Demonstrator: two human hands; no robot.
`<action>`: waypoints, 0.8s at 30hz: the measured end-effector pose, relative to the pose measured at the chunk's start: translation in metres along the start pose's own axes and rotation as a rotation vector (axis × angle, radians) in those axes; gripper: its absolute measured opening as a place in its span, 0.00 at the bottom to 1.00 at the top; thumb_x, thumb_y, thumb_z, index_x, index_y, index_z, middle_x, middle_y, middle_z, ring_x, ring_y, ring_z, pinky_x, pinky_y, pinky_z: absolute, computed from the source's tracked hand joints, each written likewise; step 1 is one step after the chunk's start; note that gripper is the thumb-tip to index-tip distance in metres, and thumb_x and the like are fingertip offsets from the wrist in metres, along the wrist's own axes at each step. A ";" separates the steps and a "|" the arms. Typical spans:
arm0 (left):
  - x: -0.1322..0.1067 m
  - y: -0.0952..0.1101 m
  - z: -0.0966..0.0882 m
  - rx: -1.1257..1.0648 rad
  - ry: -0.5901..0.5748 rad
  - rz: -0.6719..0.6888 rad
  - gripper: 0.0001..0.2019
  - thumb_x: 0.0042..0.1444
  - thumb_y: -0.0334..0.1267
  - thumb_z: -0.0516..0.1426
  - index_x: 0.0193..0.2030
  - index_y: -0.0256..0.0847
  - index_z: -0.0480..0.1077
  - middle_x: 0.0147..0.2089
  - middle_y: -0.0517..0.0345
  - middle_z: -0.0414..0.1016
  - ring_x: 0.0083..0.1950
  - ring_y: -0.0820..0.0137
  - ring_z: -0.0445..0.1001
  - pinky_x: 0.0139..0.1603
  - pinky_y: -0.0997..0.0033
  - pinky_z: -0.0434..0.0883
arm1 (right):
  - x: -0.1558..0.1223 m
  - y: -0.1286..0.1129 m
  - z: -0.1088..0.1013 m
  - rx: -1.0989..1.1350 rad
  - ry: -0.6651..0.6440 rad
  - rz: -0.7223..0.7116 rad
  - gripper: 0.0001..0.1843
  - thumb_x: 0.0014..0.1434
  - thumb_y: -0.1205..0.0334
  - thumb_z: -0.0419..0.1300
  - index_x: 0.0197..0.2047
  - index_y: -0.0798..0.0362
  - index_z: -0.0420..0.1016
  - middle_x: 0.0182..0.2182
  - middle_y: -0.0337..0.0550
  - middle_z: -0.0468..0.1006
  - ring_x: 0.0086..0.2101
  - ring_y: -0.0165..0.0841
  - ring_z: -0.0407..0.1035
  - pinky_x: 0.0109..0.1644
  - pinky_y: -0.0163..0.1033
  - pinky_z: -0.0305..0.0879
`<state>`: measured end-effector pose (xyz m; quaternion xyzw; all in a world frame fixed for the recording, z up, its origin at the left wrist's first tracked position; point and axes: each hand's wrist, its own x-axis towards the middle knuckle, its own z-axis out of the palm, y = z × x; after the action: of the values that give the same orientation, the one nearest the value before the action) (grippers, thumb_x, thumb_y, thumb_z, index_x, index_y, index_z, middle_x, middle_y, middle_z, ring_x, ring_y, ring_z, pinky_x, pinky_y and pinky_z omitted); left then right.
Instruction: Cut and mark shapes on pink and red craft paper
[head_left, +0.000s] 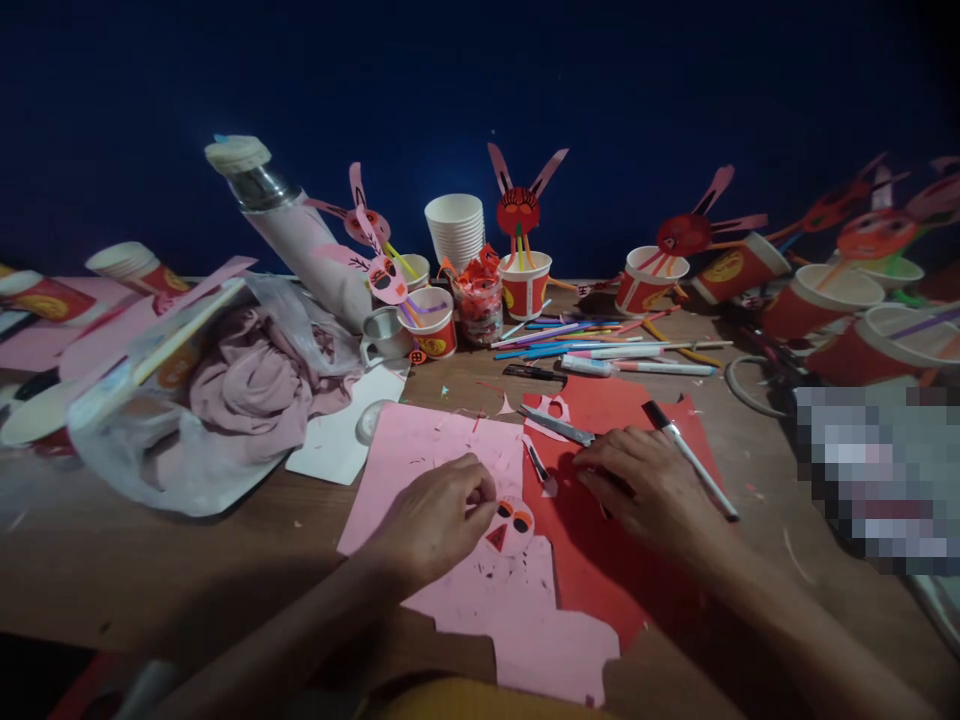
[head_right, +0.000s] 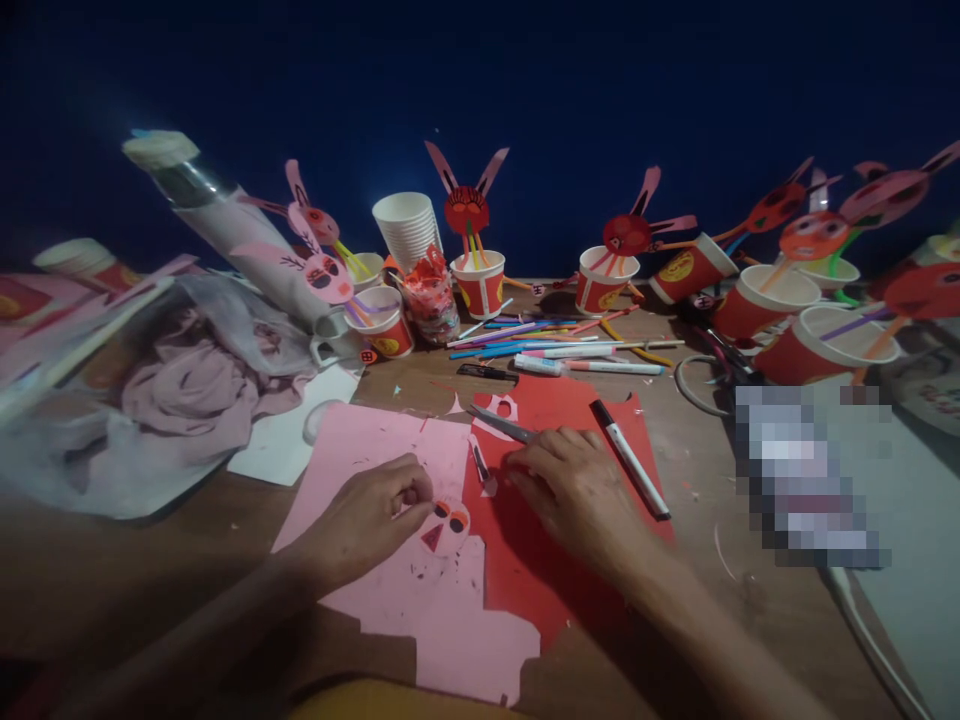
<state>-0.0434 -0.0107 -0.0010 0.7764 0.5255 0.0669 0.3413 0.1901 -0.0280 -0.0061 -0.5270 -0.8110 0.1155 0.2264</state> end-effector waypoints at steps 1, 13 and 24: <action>0.000 0.001 -0.003 -0.045 -0.008 -0.013 0.04 0.49 0.33 0.51 0.25 0.41 0.64 0.29 0.62 0.68 0.28 0.73 0.64 0.28 0.73 0.59 | -0.001 0.000 0.000 0.019 0.007 -0.004 0.07 0.57 0.65 0.54 0.36 0.51 0.73 0.31 0.42 0.76 0.33 0.34 0.66 0.36 0.39 0.54; 0.000 0.002 -0.019 -0.508 0.293 0.135 0.04 0.50 0.32 0.54 0.26 0.39 0.61 0.32 0.57 0.67 0.35 0.71 0.69 0.35 0.70 0.68 | -0.006 -0.026 0.015 -0.144 -0.114 -0.137 0.11 0.56 0.66 0.51 0.25 0.51 0.71 0.24 0.40 0.71 0.29 0.32 0.61 0.38 0.42 0.48; 0.004 -0.005 -0.011 -0.351 0.349 0.236 0.05 0.49 0.26 0.51 0.28 0.40 0.61 0.33 0.61 0.68 0.35 0.73 0.68 0.35 0.72 0.65 | -0.003 -0.020 0.020 -0.166 -0.003 -0.081 0.08 0.58 0.65 0.52 0.34 0.49 0.72 0.29 0.38 0.74 0.31 0.32 0.62 0.40 0.42 0.48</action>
<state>-0.0505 -0.0011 0.0032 0.7381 0.4626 0.3289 0.3648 0.1654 -0.0384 -0.0161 -0.5103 -0.8389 0.0395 0.1852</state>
